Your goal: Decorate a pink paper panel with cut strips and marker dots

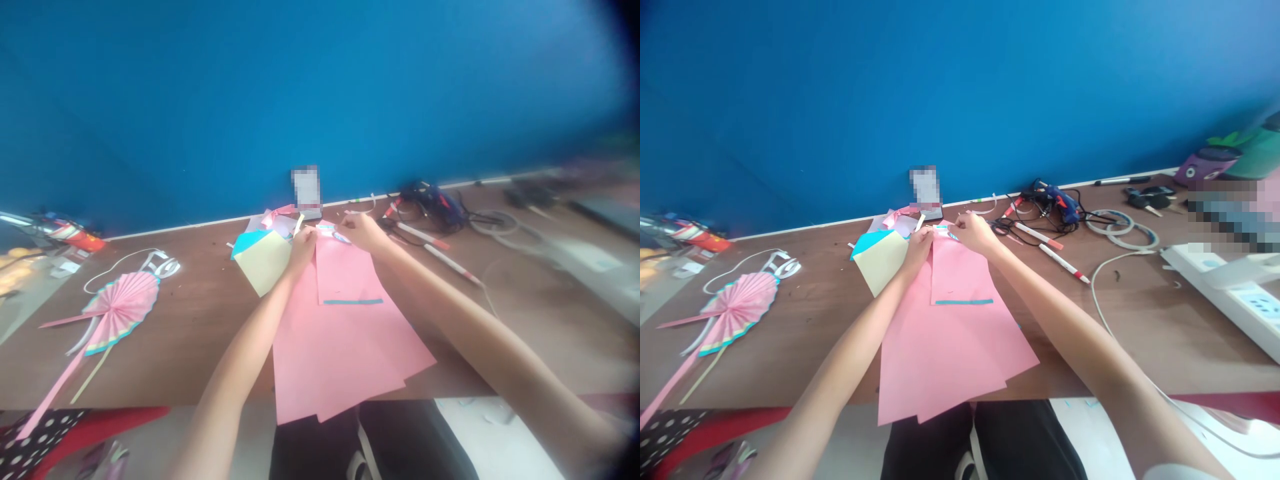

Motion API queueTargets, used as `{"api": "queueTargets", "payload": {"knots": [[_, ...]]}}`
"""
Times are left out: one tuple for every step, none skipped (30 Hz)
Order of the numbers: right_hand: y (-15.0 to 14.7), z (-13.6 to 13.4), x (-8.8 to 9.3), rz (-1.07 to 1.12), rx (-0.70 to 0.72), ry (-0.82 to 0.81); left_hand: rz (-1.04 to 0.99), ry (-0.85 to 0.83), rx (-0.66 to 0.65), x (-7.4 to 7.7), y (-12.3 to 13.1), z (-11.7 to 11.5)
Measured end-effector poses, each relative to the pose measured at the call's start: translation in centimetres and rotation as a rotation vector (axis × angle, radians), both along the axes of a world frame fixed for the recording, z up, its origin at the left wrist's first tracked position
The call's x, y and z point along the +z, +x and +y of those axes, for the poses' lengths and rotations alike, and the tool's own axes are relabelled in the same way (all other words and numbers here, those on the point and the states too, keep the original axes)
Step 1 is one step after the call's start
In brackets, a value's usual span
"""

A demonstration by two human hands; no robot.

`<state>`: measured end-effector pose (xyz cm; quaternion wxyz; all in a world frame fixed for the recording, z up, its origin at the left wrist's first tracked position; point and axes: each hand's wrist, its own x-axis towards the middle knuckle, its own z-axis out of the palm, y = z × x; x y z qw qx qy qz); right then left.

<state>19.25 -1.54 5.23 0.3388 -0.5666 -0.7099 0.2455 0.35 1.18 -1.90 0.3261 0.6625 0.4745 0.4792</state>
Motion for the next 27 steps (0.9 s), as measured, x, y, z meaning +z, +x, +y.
{"api": "queueTargets", "payload": {"knots": [[-0.04, 0.04, -0.06, 0.002, 0.0, 0.003, -0.002, -0.002, -0.001, 0.03, 0.01, -0.02], [-0.07, 0.06, -0.09, 0.003, 0.0, 0.005, -0.002, -0.005, -0.004, 0.07, 0.02, -0.05], [-0.11, 0.05, -0.1, 0.003, 0.002, 0.006, 0.0, -0.005, -0.009, 0.1, 0.03, -0.08], [-0.15, 0.03, -0.1, 0.004, 0.004, 0.004, 0.001, -0.004, -0.014, 0.13, 0.03, -0.1], [-0.18, 0.0, -0.08, 0.005, 0.005, 0.001, 0.002, -0.003, -0.018, 0.16, 0.04, -0.14], [-0.21, -0.03, -0.06, 0.005, 0.008, -0.001, 0.002, -0.002, -0.02, 0.18, 0.04, -0.18], [-0.23, -0.07, -0.04, 0.004, 0.011, -0.001, -0.001, -0.003, -0.02, 0.18, 0.04, -0.21], [-0.25, -0.09, -0.04, 0.002, 0.013, 0.0, -0.002, -0.004, -0.019, 0.18, 0.04, -0.25], [-0.25, -0.1, -0.04, 0.0, 0.014, 0.004, -0.003, -0.007, -0.017, 0.17, 0.03, -0.27], [-0.25, -0.1, -0.05, -0.001, 0.012, 0.006, -0.002, -0.01, -0.017, 0.14, 0.01, -0.28], [-0.24, -0.08, -0.07, -0.003, 0.007, 0.006, -0.001, -0.012, -0.018, 0.11, 0.0, -0.27], [-0.23, -0.06, -0.08, -0.004, -0.001, 0.003, -0.001, -0.012, -0.021, 0.08, -0.02, -0.24], [-0.23, -0.04, -0.1, -0.006, -0.008, 0.0, 0.0, -0.012, -0.025, 0.04, -0.04, -0.19], [-0.23, -0.02, -0.11, -0.01, -0.014, -0.002, 0.002, -0.011, -0.028, 0.01, -0.06, -0.13], [-0.24, -0.01, -0.12, -0.015, -0.015, -0.003, 0.007, -0.011, -0.03, -0.01, -0.07, -0.08], [-0.26, 0.0, -0.12, -0.021, -0.016, -0.003, 0.013, -0.01, -0.028, -0.02, -0.08, -0.03], [-0.28, -0.01, -0.11, -0.026, -0.016, -0.001, 0.02, -0.011, -0.026, -0.01, -0.08, 0.01], [-0.31, -0.02, -0.11, -0.03, -0.019, -0.001, 0.024, -0.012, -0.025, 0.01, -0.07, 0.03], [-0.33, -0.04, -0.1, -0.031, -0.022, -0.001, 0.026, -0.012, -0.025, 0.04, -0.06, 0.03], [-0.34, -0.05, -0.11, -0.028, -0.026, -0.002, 0.026, -0.013, -0.03, 0.08, -0.05, 0.02], [-0.34, -0.06, -0.12, -0.022, -0.03, -0.002, 0.025, -0.015, -0.037, 0.12, -0.04, -0.01], [-0.32, -0.06, -0.13, -0.015, -0.032, -0.003, 0.026, -0.015, -0.046, 0.16, -0.03, -0.05], [-0.29, -0.06, -0.16, -0.006, -0.032, -0.002, 0.028, -0.014, -0.054, 0.2, -0.03, -0.1], [-0.24, -0.05, -0.18, 0.003, -0.03, 0.0, 0.029, -0.011, -0.059, 0.24, -0.04, -0.16], [-0.2, -0.04, -0.21, 0.013, -0.028, 0.004, 0.028, -0.009, -0.064, 0.27, -0.05, -0.21], [-0.15, -0.03, -0.23, 0.023, -0.025, 0.007, 0.027, -0.007, -0.068, 0.3, -0.07, -0.26], [-0.11, -0.03, -0.24, 0.032, -0.024, 0.01, 0.024, -0.005, -0.069, 0.31, -0.09, -0.3]]}}
